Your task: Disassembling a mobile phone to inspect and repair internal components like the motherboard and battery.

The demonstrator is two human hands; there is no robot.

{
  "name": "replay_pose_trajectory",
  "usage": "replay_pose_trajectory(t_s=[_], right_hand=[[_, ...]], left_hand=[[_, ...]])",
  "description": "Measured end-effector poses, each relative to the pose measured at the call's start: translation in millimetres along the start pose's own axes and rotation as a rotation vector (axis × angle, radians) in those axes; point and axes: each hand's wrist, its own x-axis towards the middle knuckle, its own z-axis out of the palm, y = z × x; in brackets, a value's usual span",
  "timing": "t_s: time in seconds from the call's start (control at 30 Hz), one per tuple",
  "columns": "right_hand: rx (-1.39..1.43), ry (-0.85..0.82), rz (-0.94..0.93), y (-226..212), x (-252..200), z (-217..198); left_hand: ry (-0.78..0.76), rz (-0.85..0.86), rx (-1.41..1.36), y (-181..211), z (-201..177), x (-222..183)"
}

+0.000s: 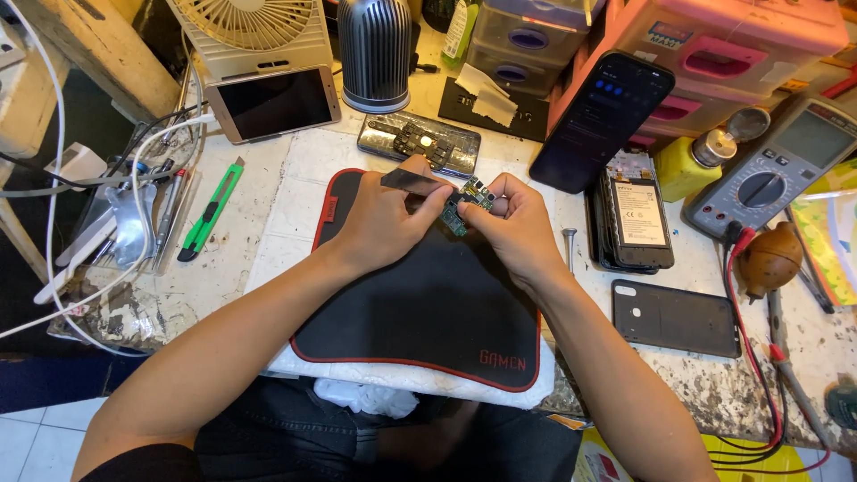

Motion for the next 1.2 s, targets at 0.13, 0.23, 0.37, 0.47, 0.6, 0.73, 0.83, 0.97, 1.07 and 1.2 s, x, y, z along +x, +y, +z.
replay_pose_trajectory(t_s=[0.13,0.23,0.37,0.47,0.6,0.73,0.83,0.97,1.07,1.2], right_hand=[[-0.006,-0.008,-0.006,5.6,3.9,-3.3],[-0.003,-0.013,-0.008,9.3,5.8,-5.7],[0.003,-0.013,-0.007,10.2,7.0,-6.7],[0.001,-0.016,-0.011,6.4,5.4,-5.0],[0.005,-0.011,-0.019,8.0,6.4,-7.2],[0.007,-0.01,-0.012,5.5,7.1,-5.7],[-0.001,-0.01,-0.013,6.6,7.6,-5.9],[-0.001,-0.021,-0.01,4.7,6.3,-5.1],[0.005,-0.02,-0.011,4.7,4.9,-5.2],[0.013,-0.024,-0.01,6.6,5.7,-6.2]], left_hand=[[0.041,0.03,0.025,1.1,1.7,2.4],[0.043,0.041,0.004,2.9,-0.4,3.6],[0.047,0.04,0.025,2.2,-0.9,3.1],[0.04,0.032,0.025,6.4,-4.9,5.9],[0.053,0.027,0.002,6.6,-6.9,6.9],[0.01,0.059,-0.11,30.0,-10.7,13.2],[-0.011,0.075,-0.095,31.3,-7.6,11.1],[-0.014,0.051,-0.068,18.6,-4.3,6.7],[-0.016,0.061,-0.034,11.4,-3.6,4.9],[-0.017,0.072,-0.021,11.2,-2.7,3.2]])
